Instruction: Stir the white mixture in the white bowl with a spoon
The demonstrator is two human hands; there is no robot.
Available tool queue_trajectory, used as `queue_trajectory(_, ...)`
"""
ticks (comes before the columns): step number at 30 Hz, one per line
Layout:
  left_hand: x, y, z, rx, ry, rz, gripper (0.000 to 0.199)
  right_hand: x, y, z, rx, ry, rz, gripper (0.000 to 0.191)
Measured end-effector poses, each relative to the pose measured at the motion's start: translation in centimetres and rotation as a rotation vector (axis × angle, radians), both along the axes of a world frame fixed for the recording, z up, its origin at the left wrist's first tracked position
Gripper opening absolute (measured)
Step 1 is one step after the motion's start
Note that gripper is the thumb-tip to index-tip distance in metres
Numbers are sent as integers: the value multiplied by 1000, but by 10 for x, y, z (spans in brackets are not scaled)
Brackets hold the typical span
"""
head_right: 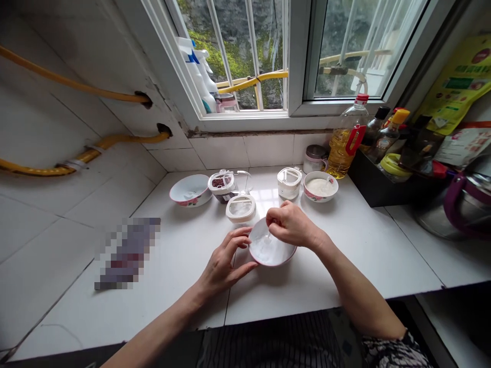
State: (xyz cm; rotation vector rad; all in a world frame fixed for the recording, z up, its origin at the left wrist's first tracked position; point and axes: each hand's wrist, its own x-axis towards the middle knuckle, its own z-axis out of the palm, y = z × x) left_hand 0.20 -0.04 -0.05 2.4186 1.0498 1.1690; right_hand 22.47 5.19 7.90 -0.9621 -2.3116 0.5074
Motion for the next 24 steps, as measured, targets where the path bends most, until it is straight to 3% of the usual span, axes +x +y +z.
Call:
queue_trajectory(3,0,0,-1,2,-3,-2,34,-8,-3,-4,-53,-31,63,20)
queue_trajectory(6,0,0,-1,1,2,-3,33,-10,-4,-5,-227,62,90,21)
queue_trajectory(12,0,0,1,11,12,-8,32,-3,3,-3,-560,305,-36,14)
queue_trajectory(24,0,1,-1,15,4,-12,32,2,17,-5,-789,560,-197,10)
